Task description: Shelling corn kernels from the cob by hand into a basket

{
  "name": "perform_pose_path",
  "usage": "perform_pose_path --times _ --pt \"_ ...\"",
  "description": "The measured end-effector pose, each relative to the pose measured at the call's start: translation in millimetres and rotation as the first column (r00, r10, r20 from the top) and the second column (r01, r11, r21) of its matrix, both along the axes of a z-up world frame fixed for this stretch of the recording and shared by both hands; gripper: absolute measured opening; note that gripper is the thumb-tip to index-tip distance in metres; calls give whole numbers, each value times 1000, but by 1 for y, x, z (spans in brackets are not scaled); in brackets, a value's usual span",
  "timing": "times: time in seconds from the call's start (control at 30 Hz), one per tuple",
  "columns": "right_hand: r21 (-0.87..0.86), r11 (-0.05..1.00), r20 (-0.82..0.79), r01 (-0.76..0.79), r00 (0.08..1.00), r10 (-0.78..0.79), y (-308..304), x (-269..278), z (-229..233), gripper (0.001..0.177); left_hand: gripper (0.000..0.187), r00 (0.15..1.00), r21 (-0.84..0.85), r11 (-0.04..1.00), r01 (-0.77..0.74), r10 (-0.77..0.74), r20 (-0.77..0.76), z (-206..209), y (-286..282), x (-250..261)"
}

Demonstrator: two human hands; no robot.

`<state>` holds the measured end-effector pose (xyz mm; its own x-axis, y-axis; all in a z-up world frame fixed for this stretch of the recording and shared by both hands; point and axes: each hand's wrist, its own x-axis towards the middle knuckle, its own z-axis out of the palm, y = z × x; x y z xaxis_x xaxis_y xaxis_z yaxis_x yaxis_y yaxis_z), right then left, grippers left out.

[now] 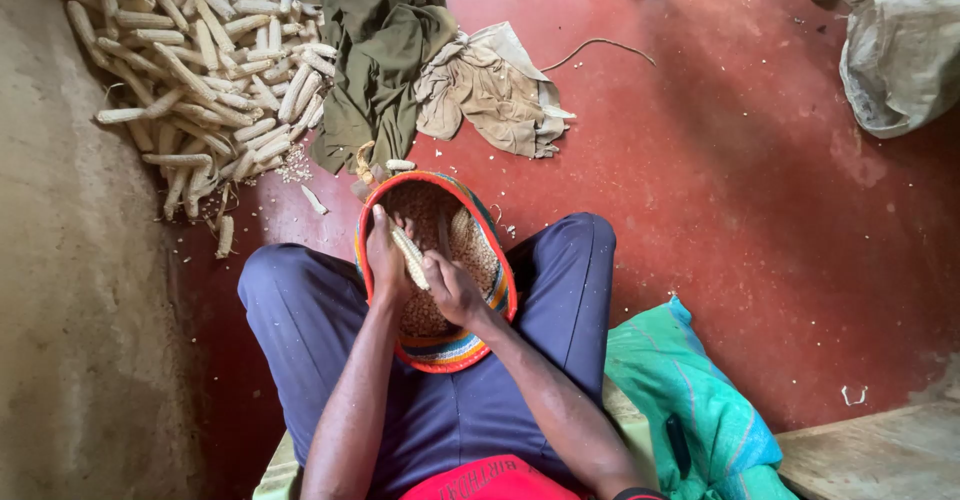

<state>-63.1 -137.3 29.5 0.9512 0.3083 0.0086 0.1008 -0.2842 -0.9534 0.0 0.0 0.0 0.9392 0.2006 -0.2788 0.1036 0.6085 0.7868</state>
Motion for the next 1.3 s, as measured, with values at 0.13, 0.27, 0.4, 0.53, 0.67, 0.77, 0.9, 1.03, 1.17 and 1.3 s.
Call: perform_pose_path --times 0.13,0.27,0.4,0.53,0.67,0.77,0.9,1.03,1.17,1.3 --pt "66 997 -18 38 999 -37 3 -6 -12 56 49 999 -93 996 14 -10 41 17 -6 -2" --pt "147 984 -132 96 988 -77 5 -9 -12 69 49 997 -124 992 29 -20 77 47 -14 -5" --pt "163 976 -199 145 974 -111 5 -10 -24 73 49 996 -120 992 44 -33 89 39 -13 -5" --pt "221 967 -152 122 984 -89 4 -8 -24 72 49 994 -143 989 49 -35 100 59 -15 -9" --pt "278 946 -137 166 982 -132 5 -3 4 59 49 993 -208 976 60 -36 116 80 -16 -12" --pt "304 939 -220 159 971 -93 2 -5 -21 53 48 995 -210 976 59 -40 93 71 -14 -11" --pt "95 995 -226 12 974 10 -13 -8 46 48 45 998 -164 985 57 -55 15 65 -9 -9" --pt "68 994 -148 -86 984 95 -20 -1 7 52 45 997 -105 992 72 -76 -31 10 0 2" --pt "112 984 -124 -138 981 152 -21 0 -2 52 45 995 -45 996 80 -82 -64 2 4 1" --pt "36 995 -165 -93 981 97 -18 1 -10 49 46 995 -26 997 71 -72 -66 -12 4 6"
